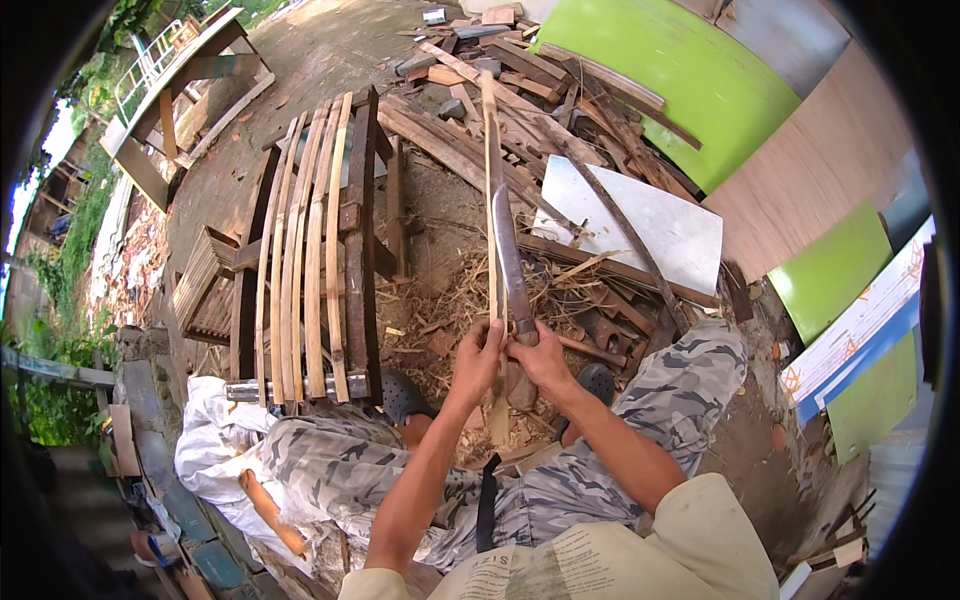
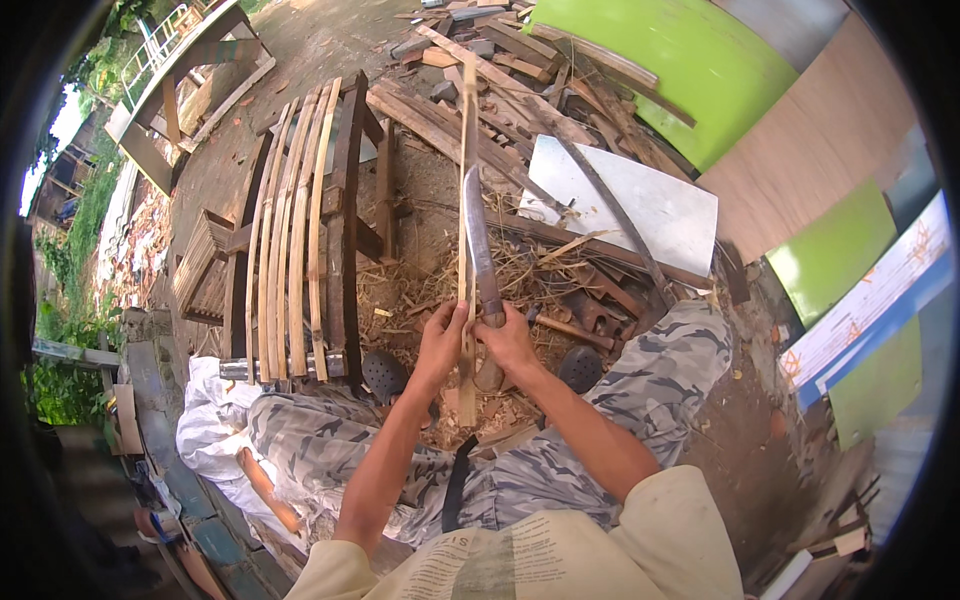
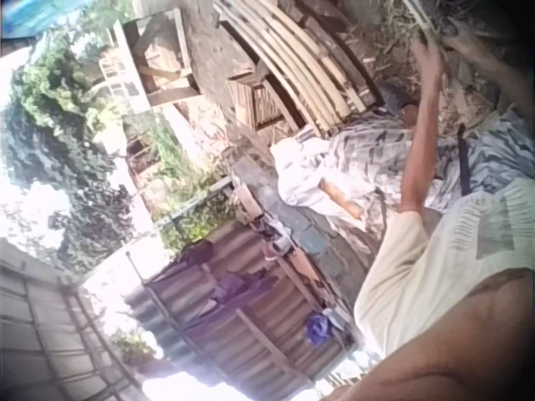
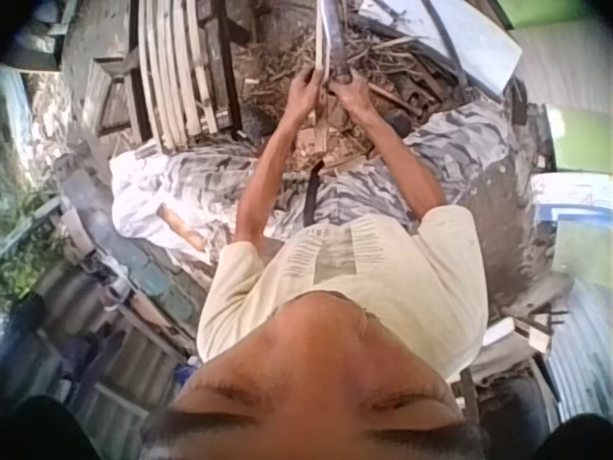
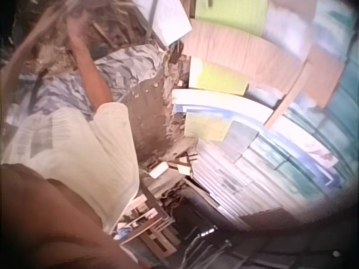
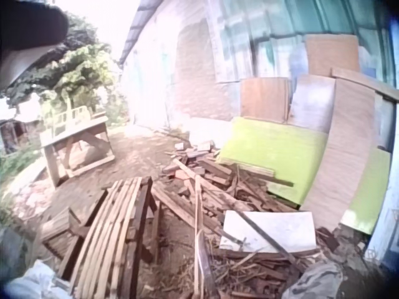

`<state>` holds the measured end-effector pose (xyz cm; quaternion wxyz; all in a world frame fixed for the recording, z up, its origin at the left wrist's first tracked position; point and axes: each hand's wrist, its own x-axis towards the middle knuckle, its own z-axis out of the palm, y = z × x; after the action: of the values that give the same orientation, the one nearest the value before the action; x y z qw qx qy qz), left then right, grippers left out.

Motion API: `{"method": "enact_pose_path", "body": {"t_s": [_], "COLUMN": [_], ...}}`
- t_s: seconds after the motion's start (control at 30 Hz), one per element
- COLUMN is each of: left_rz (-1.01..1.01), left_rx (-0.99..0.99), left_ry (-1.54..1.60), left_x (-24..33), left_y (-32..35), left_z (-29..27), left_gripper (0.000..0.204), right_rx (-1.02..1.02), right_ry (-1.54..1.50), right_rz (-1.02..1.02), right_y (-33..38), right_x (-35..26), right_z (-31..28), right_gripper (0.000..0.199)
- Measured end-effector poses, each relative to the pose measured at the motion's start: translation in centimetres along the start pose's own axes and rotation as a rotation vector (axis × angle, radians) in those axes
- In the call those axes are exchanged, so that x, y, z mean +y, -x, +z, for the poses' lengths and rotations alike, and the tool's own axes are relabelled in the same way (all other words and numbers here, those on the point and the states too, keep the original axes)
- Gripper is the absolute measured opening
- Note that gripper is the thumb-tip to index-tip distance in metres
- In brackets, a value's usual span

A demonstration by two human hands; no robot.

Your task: The person sits on the ground and uses a machete to repeatedly strike and shape a thin wooden stick. The person holds the stick with one hand and swings the machete with the other to shave off material.

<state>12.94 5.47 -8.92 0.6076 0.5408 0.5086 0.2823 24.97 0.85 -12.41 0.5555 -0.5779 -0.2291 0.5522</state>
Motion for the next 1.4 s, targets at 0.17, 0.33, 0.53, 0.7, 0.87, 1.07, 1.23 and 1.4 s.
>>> {"method": "enact_pose_path", "body": {"t_s": [0.17,0.33,0.53,0.7,0.87,1.07,1.23,1.4], "left_rz": [-0.279,-0.284,-0.334,-0.443,-0.405,-0.414,-0.306,-0.197], "left_rx": [-0.058,-0.054,-0.062,-0.093,-0.095,-0.072,0.024,0.054], "left_ry": [0.087,0.163,0.374,0.516,0.436,0.392,0.13,0.366], "left_x": [-4.1,-3.4,-1.4,-0.8,-2.7,-1.8,-0.8,1.1], "left_y": [-1.1,-1.0,-1.1,-1.4,-1.5,-0.5,0.3,1.1], "left_z": [-1.3,-1.1,-2.6,-3.4,-2.9,-2.9,-3.4,-5.8], "left_gripper": [0.03,0.029,0.03,0.027,0.028,0.028,0.028,0.027], "right_rx": [0.051,0.023,0.105,0.095,0.037,0.003,-0.014,0.005], "right_ry": [0.584,0.265,0.239,0.091,-0.067,-0.173,-0.126,-0.151], "right_rz": [-0.042,0.056,0.115,0.067,0.07,0.129,0.075,0.121], "right_y": [1.5,1.1,0.1,-0.5,-0.9,-0.8,-0.9,-1.5], "right_x": [-0.4,0.3,-0.5,-0.9,-0.6,-1.6,-1.8,-1.6], "right_z": [1.0,0.6,-1.3,-2.1,-0.7,0.0,0.0,-0.1], "right_gripper": [0.036,0.034,0.029,0.031,0.029,0.028,0.029,0.028]}}
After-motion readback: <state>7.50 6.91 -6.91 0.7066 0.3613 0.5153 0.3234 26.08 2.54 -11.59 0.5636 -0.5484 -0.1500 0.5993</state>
